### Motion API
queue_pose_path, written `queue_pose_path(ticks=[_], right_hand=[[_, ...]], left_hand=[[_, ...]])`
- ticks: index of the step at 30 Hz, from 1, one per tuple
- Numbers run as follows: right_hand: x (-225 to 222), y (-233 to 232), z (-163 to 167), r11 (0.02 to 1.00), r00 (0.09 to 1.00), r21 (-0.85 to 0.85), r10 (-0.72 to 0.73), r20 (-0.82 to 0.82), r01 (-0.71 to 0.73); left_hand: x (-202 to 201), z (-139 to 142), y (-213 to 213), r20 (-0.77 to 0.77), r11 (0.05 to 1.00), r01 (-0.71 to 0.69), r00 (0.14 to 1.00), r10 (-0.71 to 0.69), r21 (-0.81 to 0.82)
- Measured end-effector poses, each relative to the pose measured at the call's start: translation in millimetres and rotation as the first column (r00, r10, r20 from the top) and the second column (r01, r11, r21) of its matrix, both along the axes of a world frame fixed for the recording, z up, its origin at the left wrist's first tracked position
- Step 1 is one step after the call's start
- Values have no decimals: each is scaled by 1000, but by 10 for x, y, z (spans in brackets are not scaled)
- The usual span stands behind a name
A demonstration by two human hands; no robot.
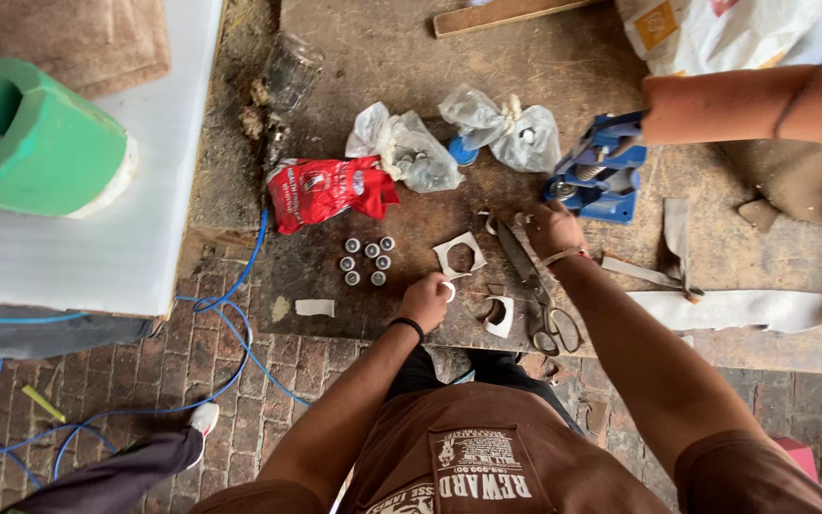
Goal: The person cuts circular pieces from a strip of white material using shears, then places each circle into a small metal cup. They insert the assembled unit into a blue press and operate the handle to secure it. The process repeats with additional pieces.
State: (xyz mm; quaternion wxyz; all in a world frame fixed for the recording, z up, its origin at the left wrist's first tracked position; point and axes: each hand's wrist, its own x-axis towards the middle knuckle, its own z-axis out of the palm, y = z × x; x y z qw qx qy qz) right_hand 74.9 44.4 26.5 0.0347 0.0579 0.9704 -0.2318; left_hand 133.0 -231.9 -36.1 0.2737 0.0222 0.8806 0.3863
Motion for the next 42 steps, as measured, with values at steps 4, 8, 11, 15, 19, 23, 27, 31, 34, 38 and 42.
queue_pose_path(ticks=[4, 8, 11, 15, 19, 23, 27, 31, 34, 38, 42], right_hand=[[-26, -59, -3, 990, 994, 94, 108, 10, -109], [-78, -171, 17, 999, 993, -6, -33, -113, 32], [-63, -362, 122, 940, 968, -259, -245, -52, 224], [178, -866, 282, 676, 874, -564, -277, 401, 473], [312, -1562, 181, 791, 856, -531, 16, 516, 305], [124, -2021, -114, 792, 898, -550, 5, 439, 264], [-50, -2213, -289, 798, 927, -531, -89, 364, 285], [31, -2228, -291, 860, 901, -383, -178, 395, 337], [341, -2085, -193, 710, 876, -524, -303, 376, 471], [1181, -1532, 0, 860, 893, -296, -447, -48, 414], [2027, -885, 52, 868, 879, 140, -473, -61, 477]], left_hand=[[76, 30, -91, -239, 984, 154, 955, -173, -94], [80, 133, -228, -252, 979, 193, 946, -203, -67], [89, 190, -362, -208, 994, 109, 973, -105, 4], [185, 163, -688, -148, 996, 23, 989, -10, 87], [247, 80, -1015, -150, 986, 1, 988, 25, 168], [286, 64, -1371, -57, 989, -42, 997, 51, 142], [262, 83, -1680, 3, 982, -83, 996, 84, 167], [236, 113, -1870, -115, 970, -52, 990, 81, 239], [254, 145, -1885, 29, 964, -96, 995, 92, 249], [202, 193, -1625, 13, 955, 12, 1000, -17, 296], [127, 270, -1157, 15, 935, 84, 995, -95, 345]])
